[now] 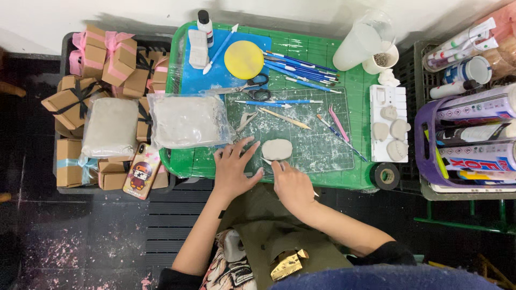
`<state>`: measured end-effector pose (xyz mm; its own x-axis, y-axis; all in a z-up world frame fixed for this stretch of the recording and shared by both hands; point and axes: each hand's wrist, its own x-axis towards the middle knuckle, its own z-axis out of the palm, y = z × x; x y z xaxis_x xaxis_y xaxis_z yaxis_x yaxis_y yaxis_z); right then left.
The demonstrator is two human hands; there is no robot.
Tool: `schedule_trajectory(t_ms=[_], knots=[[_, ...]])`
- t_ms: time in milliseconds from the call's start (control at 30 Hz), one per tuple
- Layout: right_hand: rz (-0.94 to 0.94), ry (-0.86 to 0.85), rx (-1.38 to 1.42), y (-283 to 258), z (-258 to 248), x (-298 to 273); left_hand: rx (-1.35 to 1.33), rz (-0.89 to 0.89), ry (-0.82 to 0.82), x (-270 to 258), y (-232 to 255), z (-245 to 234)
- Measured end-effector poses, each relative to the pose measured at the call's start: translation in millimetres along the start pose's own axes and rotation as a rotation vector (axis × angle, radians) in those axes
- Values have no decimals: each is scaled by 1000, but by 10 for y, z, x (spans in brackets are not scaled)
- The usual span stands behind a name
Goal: The person shapes a flat piece of clay by hand, using a wooden tool and a blue stylus to smooth the edges and surface while the clay rests on a plastic-covered surface.
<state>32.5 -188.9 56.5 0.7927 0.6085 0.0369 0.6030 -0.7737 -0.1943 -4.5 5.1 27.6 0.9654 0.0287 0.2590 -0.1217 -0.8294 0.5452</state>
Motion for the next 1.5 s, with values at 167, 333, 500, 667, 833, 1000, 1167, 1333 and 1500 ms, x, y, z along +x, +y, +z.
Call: schedule_trajectory(t_ms=[167,333,500,667,833,1000,1167,1333,1500], knots=[[76,-78,-22,177,-104,-52,14,9,-5,6,-9,-5],[3,-145,-74,717,-155,18,30,8,-31,9,-29,14],[-248,-19,-283,1388,-312,268,24,11,-21,-6,-34,41],[-315,-10,70,1550,-582,483,19,23,0,10,-22,52],[-89,-317,223,1011,-393,326,4,-2,12,-5,-9,37],[-28,-186,331,346,-163,66,-12,-4,27,-5,3,26],[-31,-103,293,95,-69,150,-2,5,23,3,17,6],[-61,-112,217,141,-88,178,20,9,1,-7,5,12],[-55,-74,186,165,-86,167,73,121,11,-59,-43,25]])
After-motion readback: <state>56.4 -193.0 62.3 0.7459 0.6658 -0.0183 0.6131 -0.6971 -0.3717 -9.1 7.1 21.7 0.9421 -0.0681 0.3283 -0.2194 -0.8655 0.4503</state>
